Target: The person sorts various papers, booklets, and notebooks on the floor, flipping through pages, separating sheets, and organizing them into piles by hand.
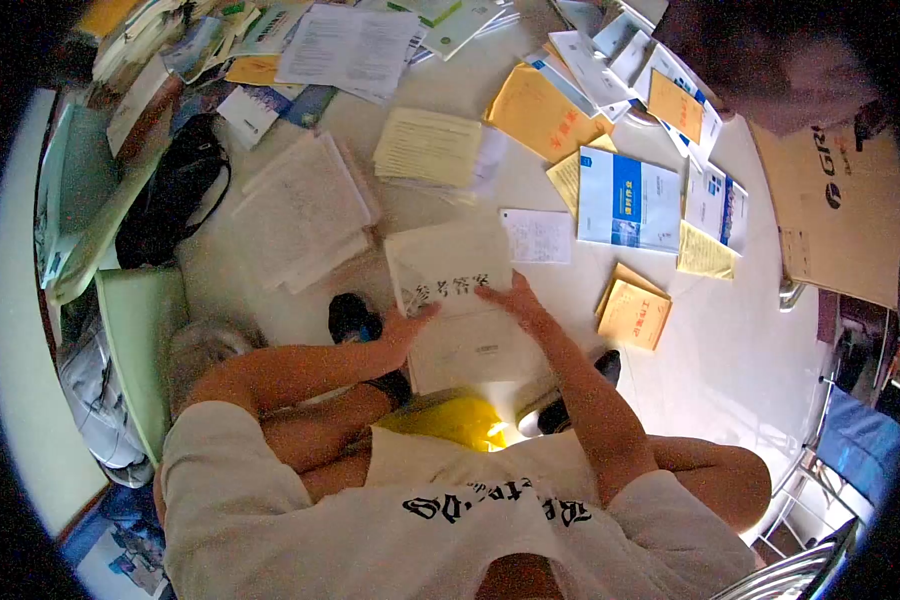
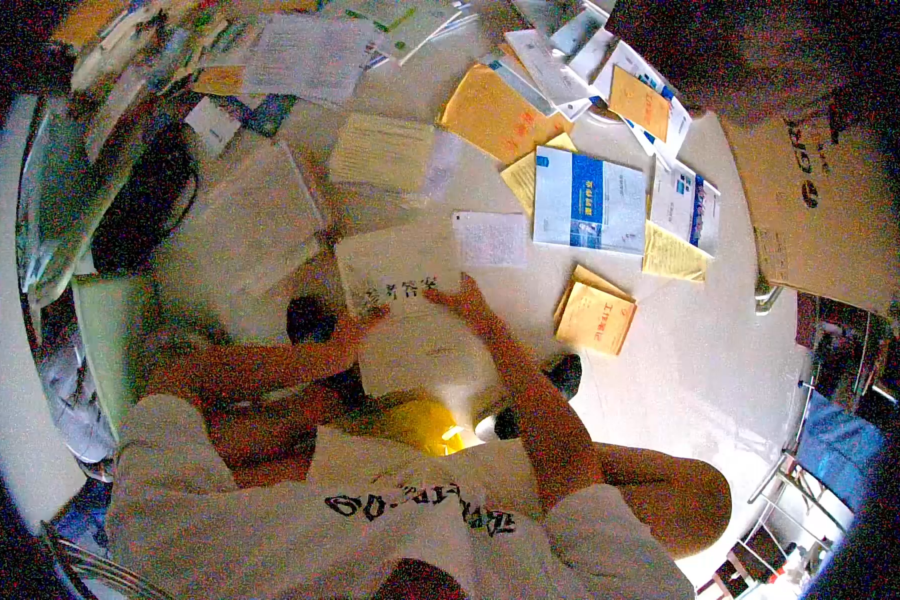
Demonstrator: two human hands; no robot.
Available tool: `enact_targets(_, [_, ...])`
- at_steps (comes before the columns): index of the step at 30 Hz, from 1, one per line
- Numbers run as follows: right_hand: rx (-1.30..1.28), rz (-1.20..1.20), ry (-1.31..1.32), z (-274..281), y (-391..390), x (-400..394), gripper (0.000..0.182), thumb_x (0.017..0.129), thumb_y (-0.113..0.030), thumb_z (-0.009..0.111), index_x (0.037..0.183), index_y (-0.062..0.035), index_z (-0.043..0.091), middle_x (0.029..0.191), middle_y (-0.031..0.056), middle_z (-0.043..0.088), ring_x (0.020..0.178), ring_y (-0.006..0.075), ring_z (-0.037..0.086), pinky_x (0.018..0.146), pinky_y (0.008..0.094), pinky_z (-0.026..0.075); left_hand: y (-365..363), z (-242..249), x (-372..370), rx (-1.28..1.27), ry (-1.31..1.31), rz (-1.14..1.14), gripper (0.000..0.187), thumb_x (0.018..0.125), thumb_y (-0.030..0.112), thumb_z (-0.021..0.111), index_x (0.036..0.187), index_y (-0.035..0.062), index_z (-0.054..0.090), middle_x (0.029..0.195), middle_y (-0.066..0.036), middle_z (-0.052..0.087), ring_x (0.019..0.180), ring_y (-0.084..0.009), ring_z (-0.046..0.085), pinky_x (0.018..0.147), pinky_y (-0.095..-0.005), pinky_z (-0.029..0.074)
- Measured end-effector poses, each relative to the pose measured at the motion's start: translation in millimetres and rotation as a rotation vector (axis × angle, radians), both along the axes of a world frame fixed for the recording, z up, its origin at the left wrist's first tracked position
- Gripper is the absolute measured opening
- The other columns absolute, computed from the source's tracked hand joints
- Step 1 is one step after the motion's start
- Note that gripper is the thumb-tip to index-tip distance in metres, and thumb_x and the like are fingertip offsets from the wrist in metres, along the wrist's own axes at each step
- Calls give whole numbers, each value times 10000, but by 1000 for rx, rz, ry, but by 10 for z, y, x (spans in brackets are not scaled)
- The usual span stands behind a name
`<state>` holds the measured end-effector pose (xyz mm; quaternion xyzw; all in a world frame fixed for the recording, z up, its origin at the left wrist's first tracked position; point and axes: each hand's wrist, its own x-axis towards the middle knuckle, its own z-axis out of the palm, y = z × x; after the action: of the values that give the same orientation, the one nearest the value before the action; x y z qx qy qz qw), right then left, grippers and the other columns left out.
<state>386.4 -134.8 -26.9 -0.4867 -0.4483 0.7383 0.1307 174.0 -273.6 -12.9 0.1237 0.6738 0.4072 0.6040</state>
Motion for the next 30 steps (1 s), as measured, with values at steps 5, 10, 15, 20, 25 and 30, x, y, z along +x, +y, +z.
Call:
enact_targets(5, [452, 122, -370, -451, -62, -97, 586, 834, -342, 759, 1254, 2, 540, 1106, 153, 666, 1013, 247, 637, 908, 386, 519, 234, 190, 12, -443, 302, -141, 641, 847, 301, 752, 1297, -47, 456, 1196, -167, 588, 1076, -263, 584, 887, -411, 502])
enact_targets(10, [53, 717, -613, 5, 768, 53, 427, 883, -383, 688, 1092, -26, 582, 847, 157, 694, 859, 257, 688, 812, 381, 548, 51, 479, -264, -458, 538, -504, 481, 868, 195, 683, 1224, -39, 462, 1157, -162, 569, 1048, -252, 573, 880, -385, 485])
enact_targets(15, [1278, 411, -738, 123, 1274, 499, 533, 704, -270, 803, 1128, -69, 550, 1158, 169, 562, 1048, 334, 566, 814, 443, 518, 334, 875, -486, 126, 239, -904, 310, 861, 109, 631, 1127, 2, 512, 1015, -134, 599, 920, -231, 606, 829, -366, 503])
enact_targets(20, [1169, 787, -1017, 172, 1347, 397, 851, 624, -358, 857, 1326, -108, 445, 1228, 123, 505, 1123, 305, 515, 906, 441, 478, 805, 1648, -1026, 155, 346, -1135, 213, 895, 135, 600, 1077, 33, 556, 951, -129, 637, 872, -217, 637, 799, -365, 522])
enact_targets(25, [1045, 858, -869, 107, 1523, 445, 829, 626, -361, 851, 1314, -103, 466, 1263, 139, 519, 1128, 333, 525, 905, 473, 460, 897, 2139, -1647, -157, 520, -1136, 230, 921, 180, 598, 1094, 33, 566, 971, -137, 657, 897, -221, 648, 796, -367, 524])
enact_targets(30, [1179, 645, -774, 47, 1441, 474, 745, 619, -331, 854, 1262, -140, 528, 1215, 125, 551, 1103, 331, 542, 854, 487, 476, 595, 1301, -1615, 156, 330, -683, 249, 940, 226, 621, 1097, 38, 574, 958, -104, 655, 869, -199, 648, 774, -350, 533])
